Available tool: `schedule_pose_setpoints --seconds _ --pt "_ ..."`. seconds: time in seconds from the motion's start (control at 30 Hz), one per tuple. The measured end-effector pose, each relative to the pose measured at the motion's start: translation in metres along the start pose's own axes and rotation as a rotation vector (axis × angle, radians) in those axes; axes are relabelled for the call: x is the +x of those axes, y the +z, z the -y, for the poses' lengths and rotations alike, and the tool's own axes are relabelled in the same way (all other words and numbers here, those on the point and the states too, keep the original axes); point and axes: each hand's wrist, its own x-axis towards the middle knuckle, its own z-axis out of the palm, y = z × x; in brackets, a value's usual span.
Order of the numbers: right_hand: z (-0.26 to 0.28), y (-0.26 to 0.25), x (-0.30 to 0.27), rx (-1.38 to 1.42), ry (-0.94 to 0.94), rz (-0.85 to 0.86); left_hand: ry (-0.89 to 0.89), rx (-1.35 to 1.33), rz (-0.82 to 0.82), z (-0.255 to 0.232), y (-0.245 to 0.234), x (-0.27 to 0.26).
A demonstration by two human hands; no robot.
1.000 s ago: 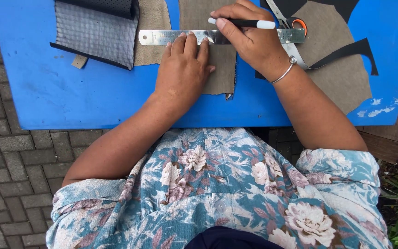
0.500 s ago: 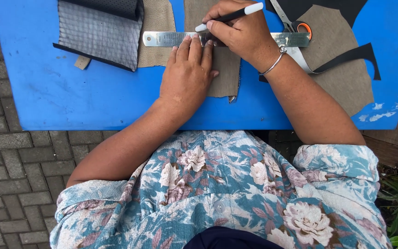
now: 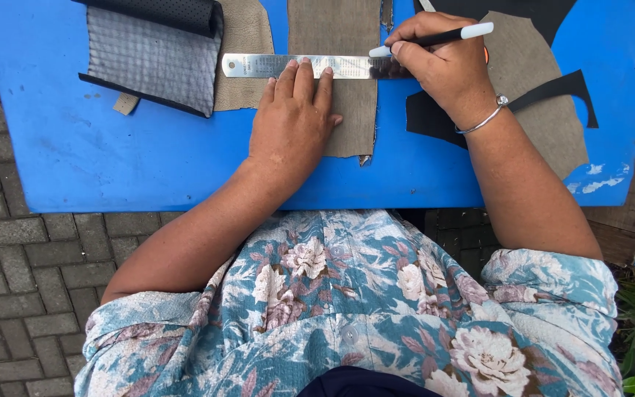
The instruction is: Marking leather pieces using a metal ruler and a white marker on a blue work table.
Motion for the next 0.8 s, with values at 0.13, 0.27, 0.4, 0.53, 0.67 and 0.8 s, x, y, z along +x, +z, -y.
schedule_pose_setpoints --seconds 0.13,0.27,0.4,0.53,0.67,0.8 --pt "-0.008 -0.008 -0.011 -0.022 0.006 -0.012 0.001 -0.022 0.007 -0.001 0.0 -0.003" --pt "-0.007 -0.016 -0.018 -0.064 -0.017 -0.023 0.003 0.005 0.015 -0.002 -0.003 -0.002" --pt "0.031 -0.008 -0.009 -0.09 -0.158 0.066 -0.015 -0.054 -0.027 -0.016 -0.014 -0.005" --pt "0.017 0.011 -0.017 -0.509 -0.134 0.217 0.144 -0.168 -0.186 -0.032 -0.022 -0.01" --pt "0.011 0.01 -0.009 -0.411 -0.051 0.23 0.175 -0.191 -0.341 -0.037 -0.017 -0.01" --pt "0.008 0.006 0.009 -0.382 -0.028 0.194 0.179 -0.232 -0.304 -0.038 -0.011 -0.011"
